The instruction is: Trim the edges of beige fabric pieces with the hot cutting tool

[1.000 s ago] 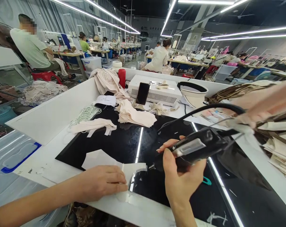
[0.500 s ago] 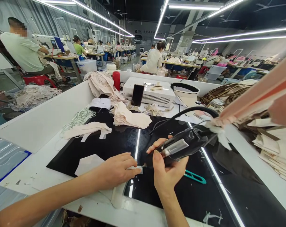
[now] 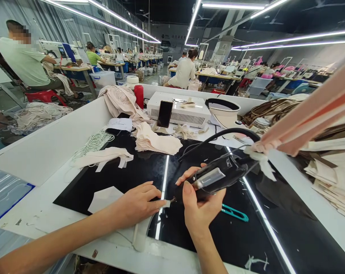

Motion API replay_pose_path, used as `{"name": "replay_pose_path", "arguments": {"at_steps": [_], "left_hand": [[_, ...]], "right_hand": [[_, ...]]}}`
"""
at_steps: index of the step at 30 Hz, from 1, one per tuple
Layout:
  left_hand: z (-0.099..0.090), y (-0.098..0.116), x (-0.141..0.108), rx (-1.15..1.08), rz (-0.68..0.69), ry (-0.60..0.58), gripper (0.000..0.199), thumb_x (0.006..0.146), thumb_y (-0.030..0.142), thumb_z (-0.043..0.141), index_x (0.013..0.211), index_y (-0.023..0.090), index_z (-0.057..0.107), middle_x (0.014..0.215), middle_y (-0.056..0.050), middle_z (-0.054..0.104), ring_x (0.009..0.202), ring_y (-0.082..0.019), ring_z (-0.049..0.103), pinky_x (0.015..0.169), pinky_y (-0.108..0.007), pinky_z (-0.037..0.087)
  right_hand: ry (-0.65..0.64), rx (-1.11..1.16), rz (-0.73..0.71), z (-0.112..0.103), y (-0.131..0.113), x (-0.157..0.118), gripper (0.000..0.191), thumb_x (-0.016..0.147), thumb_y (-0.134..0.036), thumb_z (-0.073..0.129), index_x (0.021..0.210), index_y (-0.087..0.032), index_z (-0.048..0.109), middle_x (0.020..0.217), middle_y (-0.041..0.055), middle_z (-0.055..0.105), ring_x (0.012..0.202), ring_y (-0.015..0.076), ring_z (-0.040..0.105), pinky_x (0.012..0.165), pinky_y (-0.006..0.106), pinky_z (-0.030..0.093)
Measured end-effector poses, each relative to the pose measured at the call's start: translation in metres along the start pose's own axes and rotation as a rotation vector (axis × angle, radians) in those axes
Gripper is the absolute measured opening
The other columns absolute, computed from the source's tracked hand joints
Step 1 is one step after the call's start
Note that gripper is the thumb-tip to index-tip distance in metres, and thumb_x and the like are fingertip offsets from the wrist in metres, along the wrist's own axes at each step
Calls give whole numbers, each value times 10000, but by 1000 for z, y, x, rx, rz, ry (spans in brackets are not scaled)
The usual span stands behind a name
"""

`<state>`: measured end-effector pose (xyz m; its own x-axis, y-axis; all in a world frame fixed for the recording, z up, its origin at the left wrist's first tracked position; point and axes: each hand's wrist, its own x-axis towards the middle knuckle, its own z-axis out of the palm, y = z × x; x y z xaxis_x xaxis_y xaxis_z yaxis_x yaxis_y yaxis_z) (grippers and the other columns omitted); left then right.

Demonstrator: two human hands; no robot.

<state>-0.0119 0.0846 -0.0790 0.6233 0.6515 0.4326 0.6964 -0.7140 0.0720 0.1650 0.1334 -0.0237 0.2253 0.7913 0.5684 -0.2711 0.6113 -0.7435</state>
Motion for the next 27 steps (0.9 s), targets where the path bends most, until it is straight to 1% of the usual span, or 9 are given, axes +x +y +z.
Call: {"name": "replay_pose_path", "arguments": {"at_steps": [9, 15, 20, 23, 27], "left_hand": [[0, 0, 1, 11, -2, -33, 206, 987, 227, 700, 1192, 210, 686, 1044, -40, 629, 967, -201, 610, 1048, -385, 531], [1, 0, 0, 28, 10, -22, 177, 1028, 204, 617, 1194, 203, 678, 1050, -51, 627, 972, -203, 608, 1039, -390, 530], [1, 0, 1, 21, 2, -34, 194, 1013, 214, 650, 1206, 214, 674, 1043, -45, 620, 970, -207, 602, 1031, -393, 528], [1, 0, 1, 26, 9, -28, 198, 1023, 212, 633, 1218, 211, 670, 1030, -46, 618, 962, -208, 598, 1020, -391, 527], [0, -1, 2, 37, 26, -28, 201, 1034, 189, 596, 1219, 207, 672, 1005, -45, 615, 924, -201, 588, 1005, -387, 525]], "right_hand": [[14, -7, -5, 0, 1, 2, 401, 842, -240, 800, 1193, -272, 609, 853, -35, 704, 648, 139, 661, 585, 319, 591], [53, -27, -30, 1, -1, 5, 392, 847, -255, 797, 1190, -268, 608, 855, -43, 703, 632, 137, 660, 592, 324, 584], [53, -12, -3, 4, -4, 3, 389, 842, -287, 799, 1176, -271, 601, 840, -47, 696, 627, 135, 650, 585, 323, 580], [44, 4, 17, 4, -2, 1, 401, 837, -270, 802, 1182, -271, 598, 854, -44, 699, 634, 133, 653, 590, 322, 585], [39, -15, 9, 3, 0, 0, 396, 843, -242, 793, 1186, -276, 598, 850, -48, 699, 642, 130, 656, 595, 316, 588]]}}
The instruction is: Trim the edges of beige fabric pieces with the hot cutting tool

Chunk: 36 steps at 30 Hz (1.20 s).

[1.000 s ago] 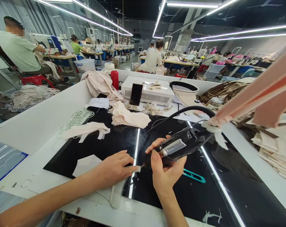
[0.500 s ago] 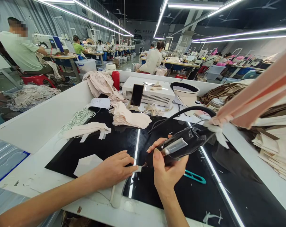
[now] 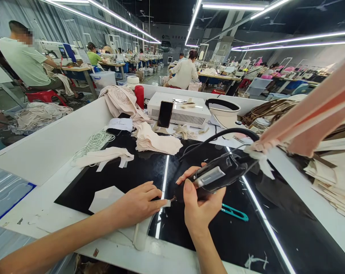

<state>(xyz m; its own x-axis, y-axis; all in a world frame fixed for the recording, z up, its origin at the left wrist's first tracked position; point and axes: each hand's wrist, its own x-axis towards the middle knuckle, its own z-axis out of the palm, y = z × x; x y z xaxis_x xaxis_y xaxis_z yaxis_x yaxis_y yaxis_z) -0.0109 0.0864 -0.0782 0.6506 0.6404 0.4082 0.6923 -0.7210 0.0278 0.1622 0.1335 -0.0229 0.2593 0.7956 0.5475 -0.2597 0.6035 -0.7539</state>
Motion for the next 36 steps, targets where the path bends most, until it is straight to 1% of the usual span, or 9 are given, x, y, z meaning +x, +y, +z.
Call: {"name": "replay_pose_path", "arguments": {"at_steps": [5, 9, 12, 17, 21, 24, 27, 32, 36], "left_hand": [[-2, 0, 1, 6, -2, -15, 190, 1027, 182, 599, 1199, 196, 676, 1012, -52, 621, 942, -206, 587, 995, -375, 516], [-2, 0, 1, 20, 1, -14, 182, 1033, 184, 594, 1196, 199, 674, 1003, -54, 622, 921, -204, 582, 918, -346, 521], [-2, 0, 1, 22, 3, -1, 189, 1033, 175, 589, 1200, 200, 673, 995, -53, 621, 897, -199, 574, 877, -333, 519], [-3, 0, 2, 20, 4, -21, 202, 1026, 170, 599, 1214, 198, 670, 1019, -58, 623, 927, -201, 582, 918, -344, 524], [-4, 0, 0, 4, -2, -26, 191, 1024, 183, 611, 1205, 194, 671, 1016, -53, 629, 934, -210, 592, 902, -348, 545], [-5, 0, -2, -21, 8, 37, 166, 1028, 169, 604, 1182, 159, 666, 1047, -58, 643, 960, -199, 603, 989, -363, 534], [-8, 1, -4, -44, 30, 95, 169, 1043, 130, 567, 1180, 162, 660, 1050, -44, 659, 967, -177, 613, 1095, -386, 487], [-16, 5, -11, -50, 25, 18, 146, 1047, 111, 547, 1079, 173, 675, 938, -20, 642, 890, -159, 618, 1148, -395, 462], [-17, 5, -21, -43, -13, -10, 156, 1041, 78, 541, 1070, 162, 669, 929, -18, 637, 894, -156, 618, 1161, -418, 456]], "right_hand": [[12, -20, 19, 0, -1, 1, 371, 854, -253, 783, 1176, -277, 599, 857, -46, 696, 651, 132, 658, 605, 327, 593], [46, -17, 13, -1, -7, 1, 389, 835, -284, 798, 1172, -261, 603, 827, -45, 692, 632, 140, 649, 585, 330, 584], [44, -3, 4, -1, -11, -1, 387, 826, -288, 802, 1162, -257, 611, 818, -43, 693, 618, 143, 645, 570, 331, 582], [22, 15, 27, -2, -10, -5, 375, 835, -263, 797, 1158, -260, 607, 821, -45, 695, 621, 140, 650, 580, 328, 585], [22, -9, 45, -4, -8, -7, 360, 860, -230, 781, 1170, -267, 601, 840, -45, 699, 645, 138, 659, 609, 333, 588], [30, -22, 44, -4, -8, -7, 362, 857, -229, 783, 1170, -270, 605, 852, -43, 704, 654, 138, 663, 609, 334, 586], [26, -14, 42, -5, -10, -8, 374, 845, -233, 789, 1169, -266, 606, 854, -43, 703, 654, 137, 663, 611, 334, 587], [25, -42, 40, -5, -13, -9, 375, 840, -243, 789, 1163, -258, 598, 831, -48, 695, 634, 138, 658, 598, 337, 588], [49, -57, 37, -5, -14, -9, 414, 817, -279, 806, 1172, -245, 595, 825, -45, 685, 638, 145, 655, 582, 337, 586]]}}
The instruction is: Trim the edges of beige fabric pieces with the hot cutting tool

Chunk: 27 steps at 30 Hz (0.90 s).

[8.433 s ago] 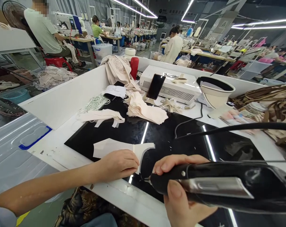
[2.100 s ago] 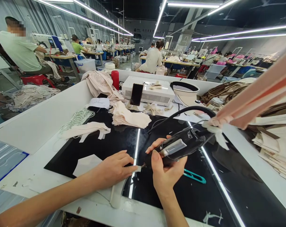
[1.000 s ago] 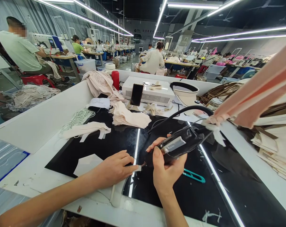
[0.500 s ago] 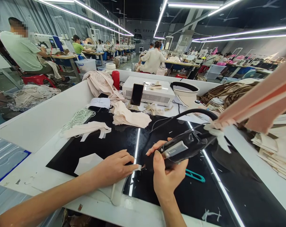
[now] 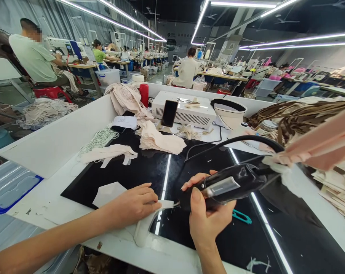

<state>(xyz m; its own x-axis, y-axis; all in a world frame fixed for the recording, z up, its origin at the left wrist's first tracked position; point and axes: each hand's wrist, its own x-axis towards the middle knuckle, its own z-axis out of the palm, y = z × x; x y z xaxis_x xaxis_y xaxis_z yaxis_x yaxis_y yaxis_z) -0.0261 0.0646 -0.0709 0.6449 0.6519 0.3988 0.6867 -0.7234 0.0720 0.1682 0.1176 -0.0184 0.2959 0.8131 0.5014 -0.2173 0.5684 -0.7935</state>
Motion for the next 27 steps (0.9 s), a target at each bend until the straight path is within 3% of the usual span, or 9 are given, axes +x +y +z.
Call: {"name": "replay_pose_path", "arguments": {"at_steps": [7, 14, 16, 20, 22, 24, 27], "left_hand": [[5, -1, -10, 34, -27, 72, 220, 1044, 35, 480, 1122, 139, 658, 975, -37, 655, 912, -166, 617, 1102, -395, 484], [7, 5, -5, 111, -174, -25, 211, 949, -27, 526, 970, 152, 635, 932, -54, 629, 780, -180, 585, 772, -320, 544], [5, 7, -3, 132, -187, -22, 202, 961, -20, 540, 999, 153, 636, 955, -52, 639, 802, -179, 596, 788, -323, 546], [-2, 10, 2, 125, -122, 85, 224, 1037, 44, 535, 1221, 142, 618, 1211, -72, 664, 1101, -199, 610, 1062, -369, 497], [-3, 12, 5, 105, -66, 108, 209, 1056, 61, 525, 1225, 143, 617, 1223, -61, 666, 1139, -193, 600, 1121, -371, 462], [-2, 13, 7, 97, -14, 85, 175, 1057, 53, 518, 1160, 141, 629, 1101, -45, 677, 1052, -176, 615, 1078, -343, 487], [3, 15, 7, 110, 20, 27, 180, 1025, -2, 512, 1059, 130, 629, 913, -24, 638, 879, -162, 611, 886, -285, 546]], "right_hand": [[9, 9, -12, 2, -2, 1, 412, 784, -275, 812, 1144, -244, 615, 805, -41, 688, 658, 157, 640, 553, 332, 590], [5, 2, -18, 3, -2, 2, 424, 782, -300, 825, 1145, -238, 616, 786, -37, 680, 654, 162, 623, 544, 337, 587], [6, -4, -16, 2, -2, 2, 434, 780, -313, 832, 1147, -238, 613, 787, -38, 680, 650, 161, 620, 545, 337, 588], [0, -7, -24, 2, -2, 2, 440, 787, -323, 831, 1158, -237, 610, 798, -37, 681, 663, 160, 626, 553, 334, 591], [-6, -6, -27, 2, -2, 2, 433, 789, -320, 828, 1153, -237, 610, 795, -38, 678, 660, 158, 628, 556, 333, 591], [-6, -6, -26, 2, -3, 2, 432, 787, -321, 826, 1151, -238, 609, 792, -40, 674, 650, 157, 628, 551, 337, 590], [6, -5, -24, 3, -3, 2, 431, 777, -317, 824, 1143, -239, 609, 787, -43, 674, 637, 157, 629, 541, 341, 587]]}}
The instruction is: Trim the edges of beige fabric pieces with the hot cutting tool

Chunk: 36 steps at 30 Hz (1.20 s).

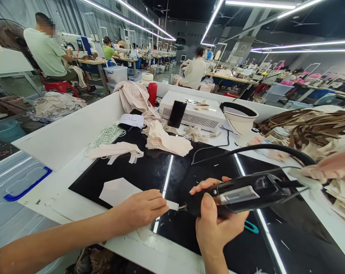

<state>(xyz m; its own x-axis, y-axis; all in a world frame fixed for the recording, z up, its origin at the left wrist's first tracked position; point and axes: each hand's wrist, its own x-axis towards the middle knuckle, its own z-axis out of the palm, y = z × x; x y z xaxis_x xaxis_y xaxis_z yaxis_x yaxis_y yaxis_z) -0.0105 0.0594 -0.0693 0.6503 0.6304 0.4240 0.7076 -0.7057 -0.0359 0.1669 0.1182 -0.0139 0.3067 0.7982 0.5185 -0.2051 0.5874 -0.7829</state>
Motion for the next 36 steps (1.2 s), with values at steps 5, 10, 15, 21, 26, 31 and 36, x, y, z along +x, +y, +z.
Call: {"name": "replay_pose_path", "arguments": {"at_steps": [5, 10, 15, 21, 26, 31, 36], "left_hand": [[5, 6, -2, -1, -60, -54, 156, 998, -5, 517, 1025, 123, 602, 951, -59, 634, 891, -183, 635, 771, -276, 548], [3, 11, -1, 65, -98, -112, 258, 874, -90, 568, 990, 141, 570, 936, -44, 612, 832, -189, 614, 719, -285, 533], [4, 11, -1, -2, -158, -108, 273, 899, -62, 545, 1070, 151, 559, 981, -49, 631, 870, -209, 623, 728, -302, 548], [8, 10, -2, -17, -153, -92, 312, 898, -75, 532, 1128, 134, 556, 1045, -75, 653, 913, -221, 639, 748, -309, 566], [7, 10, -2, -29, -153, -133, 317, 922, -51, 552, 1184, 126, 557, 1071, -79, 658, 962, -232, 648, 777, -318, 583], [8, 10, -5, -62, -192, -152, 335, 935, -49, 577, 1225, 118, 566, 1126, -83, 662, 1010, -239, 656, 796, -324, 606], [4, 7, -7, -109, -219, -175, 345, 958, -32, 588, 1263, 127, 569, 1166, -77, 664, 1052, -237, 657, 835, -330, 620]], "right_hand": [[4, 16, 4, 1, -1, -1, 423, 776, -295, 820, 1140, -239, 612, 795, -44, 683, 636, 152, 633, 547, 332, 586], [1, 22, 0, 2, 0, -2, 408, 795, -284, 812, 1147, -241, 609, 804, -43, 692, 644, 150, 643, 558, 326, 589], [0, 30, 12, 2, 1, -4, 405, 805, -275, 818, 1151, -246, 610, 805, -46, 696, 645, 146, 649, 570, 322, 593], [31, 45, -12, 6, 1, 1, 399, 806, -284, 821, 1146, -240, 616, 797, -45, 696, 629, 141, 639, 561, 315, 587], [23, 27, -1, 6, 7, 2, 404, 812, -297, 822, 1149, -260, 602, 816, -55, 698, 628, 135, 645, 585, 323, 585], [5, 8, 31, 3, 11, -2, 403, 834, -300, 811, 1170, -271, 590, 858, -54, 702, 643, 131, 655, 624, 335, 578], [1, 1, 25, 3, 12, -3, 379, 849, -277, 798, 1165, -272, 590, 862, -55, 696, 640, 129, 654, 631, 338, 573]]}}
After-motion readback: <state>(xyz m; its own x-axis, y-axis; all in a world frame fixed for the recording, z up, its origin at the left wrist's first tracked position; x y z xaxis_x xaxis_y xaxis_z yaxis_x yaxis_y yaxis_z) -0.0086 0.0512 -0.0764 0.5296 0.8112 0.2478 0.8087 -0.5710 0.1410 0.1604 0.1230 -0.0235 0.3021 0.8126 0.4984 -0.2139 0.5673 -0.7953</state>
